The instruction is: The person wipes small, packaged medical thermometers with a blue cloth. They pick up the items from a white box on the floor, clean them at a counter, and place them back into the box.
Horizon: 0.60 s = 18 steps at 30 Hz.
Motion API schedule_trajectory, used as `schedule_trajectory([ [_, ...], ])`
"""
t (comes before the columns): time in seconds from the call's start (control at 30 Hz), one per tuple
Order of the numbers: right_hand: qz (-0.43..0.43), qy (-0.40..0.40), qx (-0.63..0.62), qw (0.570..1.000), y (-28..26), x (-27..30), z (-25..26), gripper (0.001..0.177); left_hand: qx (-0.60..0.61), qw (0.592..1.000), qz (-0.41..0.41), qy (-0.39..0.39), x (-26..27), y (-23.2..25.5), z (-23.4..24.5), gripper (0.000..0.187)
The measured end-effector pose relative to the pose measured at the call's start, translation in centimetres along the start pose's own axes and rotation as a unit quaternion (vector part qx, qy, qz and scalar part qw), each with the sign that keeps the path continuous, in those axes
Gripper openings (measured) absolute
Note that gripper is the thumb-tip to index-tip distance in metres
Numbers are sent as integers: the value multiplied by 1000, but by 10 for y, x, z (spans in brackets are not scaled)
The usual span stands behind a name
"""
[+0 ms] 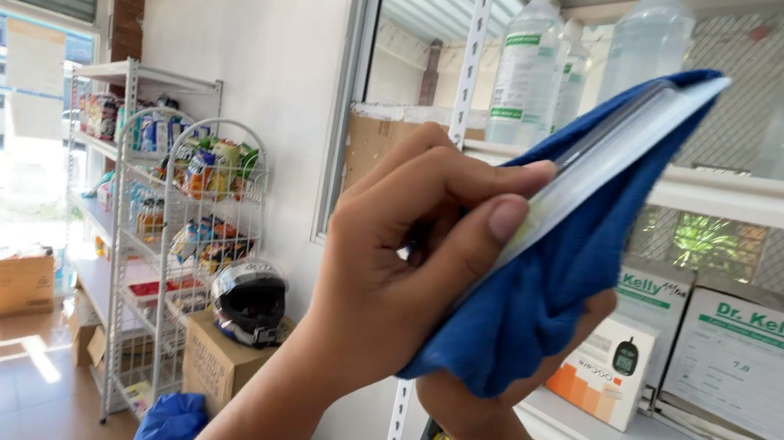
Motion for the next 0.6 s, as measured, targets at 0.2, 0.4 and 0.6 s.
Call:
schedule_trajectory([
  [0.2, -140, -77, -111, 981, 25, 20, -1, 53, -95, 995, 27, -5, 28, -5, 25, 15],
  [0.4, -305, -153, -231, 911, 60, 52, -16, 48, -211, 966, 132, 63, 99, -12, 91, 16],
  [0.6, -311, -549, -99, 770, 62, 128, -62, 54, -151, 934, 318, 65, 188, -29, 121, 19],
])
Point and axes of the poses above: each hand's wrist, its own x-axis away from the middle knuckle, its own z-axis out of the back of the hand, y = z × x, the point moved 8 cm from there along -x, towards the middle knuckle, and after that the axes turned 14 degrees about -z, right-handed, at the moved point
